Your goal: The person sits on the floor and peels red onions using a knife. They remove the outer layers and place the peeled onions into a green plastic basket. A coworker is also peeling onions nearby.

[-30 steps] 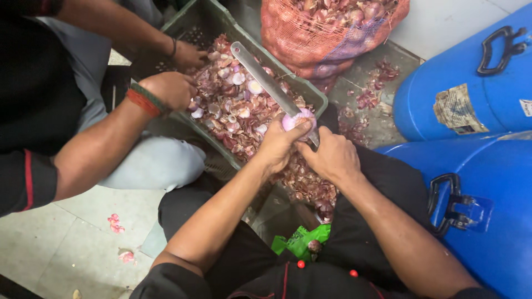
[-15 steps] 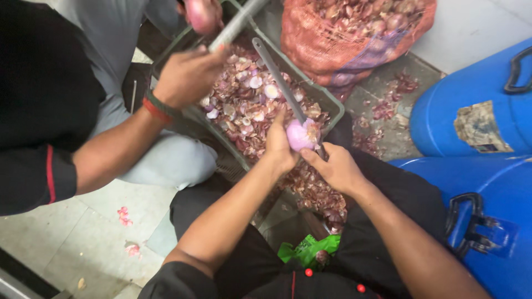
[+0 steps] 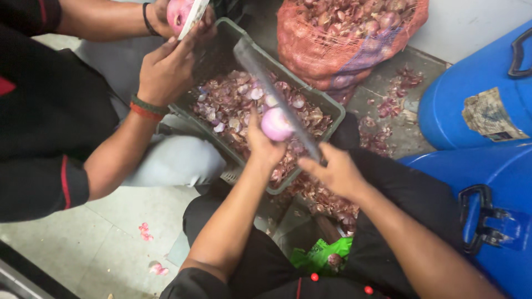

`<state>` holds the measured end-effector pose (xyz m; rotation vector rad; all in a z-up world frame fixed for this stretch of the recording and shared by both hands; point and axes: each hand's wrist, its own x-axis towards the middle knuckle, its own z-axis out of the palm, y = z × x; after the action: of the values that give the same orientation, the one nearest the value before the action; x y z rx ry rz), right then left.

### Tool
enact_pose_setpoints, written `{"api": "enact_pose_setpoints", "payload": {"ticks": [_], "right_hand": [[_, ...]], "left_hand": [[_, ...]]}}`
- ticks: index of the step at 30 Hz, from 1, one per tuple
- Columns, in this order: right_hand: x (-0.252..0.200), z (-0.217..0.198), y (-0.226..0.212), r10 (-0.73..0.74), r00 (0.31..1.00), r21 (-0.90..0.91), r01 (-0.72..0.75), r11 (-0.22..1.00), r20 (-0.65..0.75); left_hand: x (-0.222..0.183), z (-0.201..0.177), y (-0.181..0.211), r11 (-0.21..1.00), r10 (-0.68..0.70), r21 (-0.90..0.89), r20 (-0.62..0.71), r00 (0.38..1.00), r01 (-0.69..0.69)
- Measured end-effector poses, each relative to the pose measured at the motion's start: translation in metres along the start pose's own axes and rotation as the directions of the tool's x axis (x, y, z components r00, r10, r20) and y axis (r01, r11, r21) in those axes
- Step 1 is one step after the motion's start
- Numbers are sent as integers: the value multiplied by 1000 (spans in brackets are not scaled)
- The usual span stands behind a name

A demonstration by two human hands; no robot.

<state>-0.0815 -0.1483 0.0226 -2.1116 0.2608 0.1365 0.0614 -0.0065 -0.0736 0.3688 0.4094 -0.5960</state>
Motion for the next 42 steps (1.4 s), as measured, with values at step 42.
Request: {"api": "enact_pose_setpoints", "payload": {"ticks": [42], "right_hand": [[-15,-29,-23,294,956,372,-277,886,11]], "left_hand": [[-43,21,0,916,-268,382,355,896,123]]}}
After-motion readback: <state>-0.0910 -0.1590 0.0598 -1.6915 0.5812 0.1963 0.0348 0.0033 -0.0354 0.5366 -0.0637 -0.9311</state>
